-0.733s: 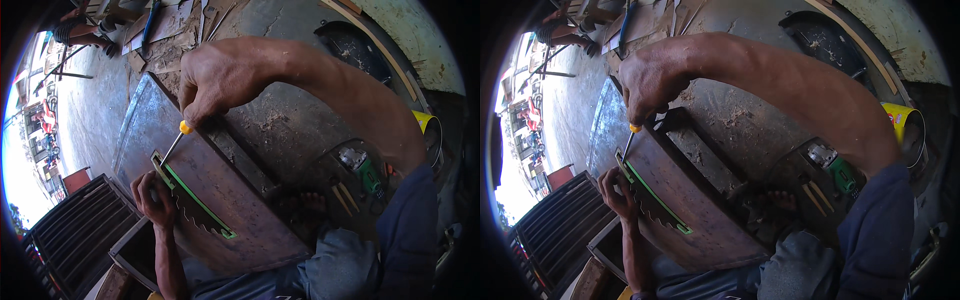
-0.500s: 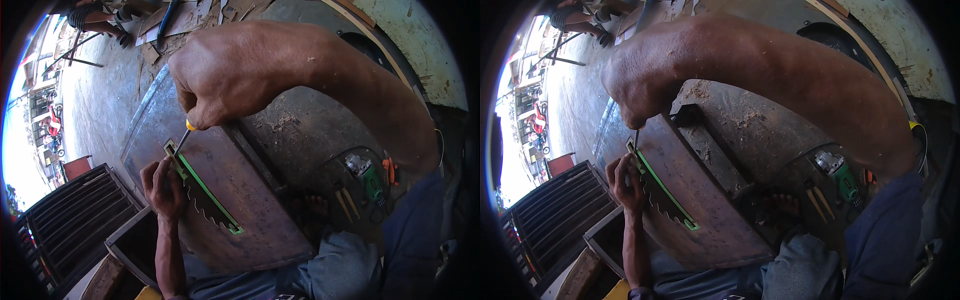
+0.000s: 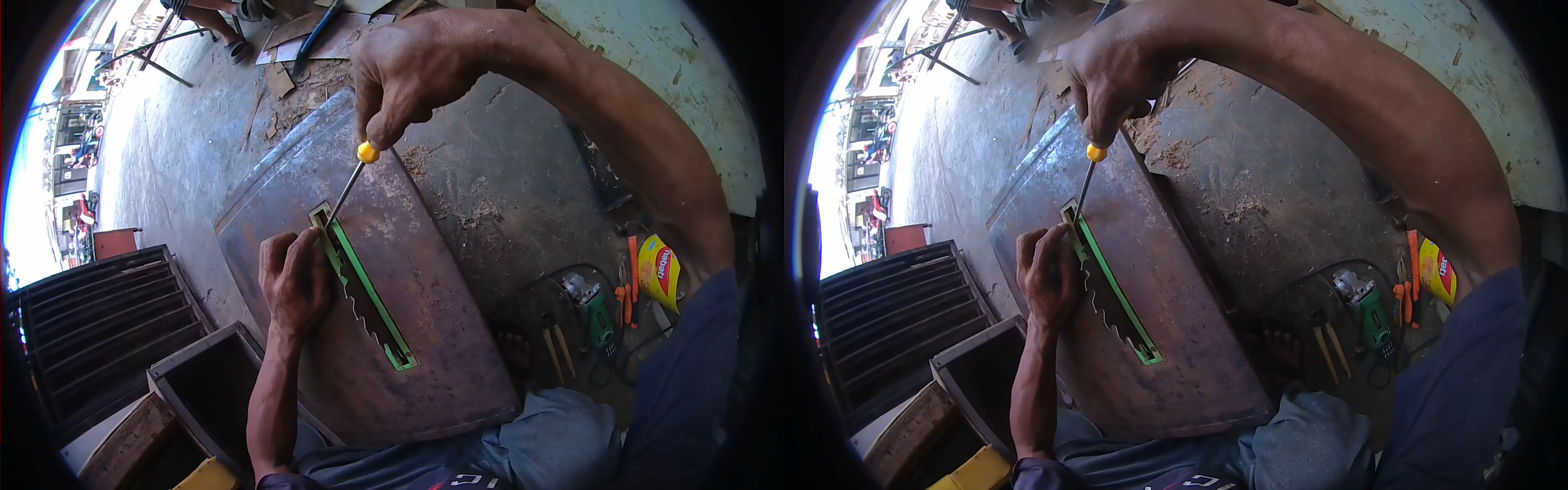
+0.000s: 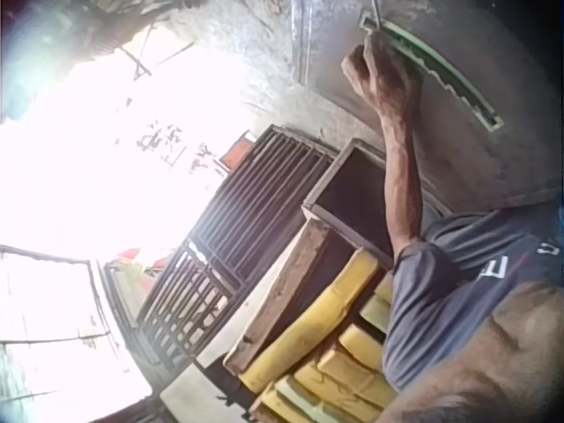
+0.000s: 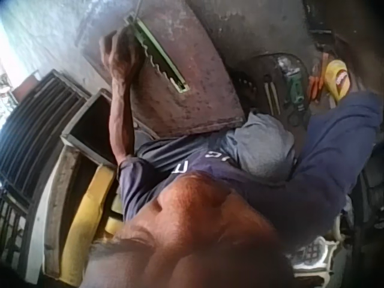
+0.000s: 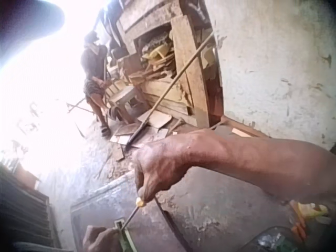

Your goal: The person cleans and maintains a portable table saw by hand and with a screwdriver, then hammers the saw's top plate before handling a container of small metal parts.

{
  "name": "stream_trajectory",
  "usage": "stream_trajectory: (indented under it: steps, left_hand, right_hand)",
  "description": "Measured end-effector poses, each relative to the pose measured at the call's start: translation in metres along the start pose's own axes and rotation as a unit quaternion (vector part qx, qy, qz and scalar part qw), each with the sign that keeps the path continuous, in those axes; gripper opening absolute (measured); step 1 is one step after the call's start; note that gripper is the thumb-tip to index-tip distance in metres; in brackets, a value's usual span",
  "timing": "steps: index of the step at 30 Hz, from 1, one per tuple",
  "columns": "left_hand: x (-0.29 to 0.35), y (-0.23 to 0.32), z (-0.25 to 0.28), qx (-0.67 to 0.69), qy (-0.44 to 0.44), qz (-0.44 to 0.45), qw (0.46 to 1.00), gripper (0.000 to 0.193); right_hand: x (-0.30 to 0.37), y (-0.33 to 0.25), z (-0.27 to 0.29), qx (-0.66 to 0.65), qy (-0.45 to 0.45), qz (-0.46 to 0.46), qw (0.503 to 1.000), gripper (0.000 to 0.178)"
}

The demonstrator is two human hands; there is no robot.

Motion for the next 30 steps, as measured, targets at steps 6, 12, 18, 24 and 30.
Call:
stream_trajectory:
  steps: [6,12,18,24,30]
  left_hand:
    - [0.0,0.0,0.003,-0.002,0.005,-0.009,1.0,0.026]
    - [-0.006,0.005,0.001,0.01,0.006,-0.005,1.0,0.025]
    - [-0.003,0.003,0.004,0.003,0.002,-0.004,1.0,0.024]
    - [-0.003,-0.007,0.008,0.067,0.042,0.006,0.997,0.025]
    - [-0.035,-0.052,0.021,0.264,0.056,0.133,0.954,0.042]
  right_hand:
    - [-0.021,-0.022,0.009,0.086,-0.051,-0.19,0.977,0.034]
    - [-0.035,0.009,0.01,-0.052,-0.117,-0.161,0.979,0.03]
    - [-0.042,-0.059,0.016,0.224,-0.044,-0.056,0.972,0.024]
    - [-0.025,-0.138,0.013,0.355,0.045,0.004,0.934,0.018]
    - [-0.01,-0.175,0.007,0.345,0.136,0.071,0.926,0.025]
Point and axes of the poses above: each hand's wrist, its own x-axis away from the middle knuckle, its own z-axis out of the back of the hand, y = z × x, the point moved 4 cm from there along -x, towards the middle knuckle, and after that the axes turned 11 degrees about -z, right-handed, at the moved point
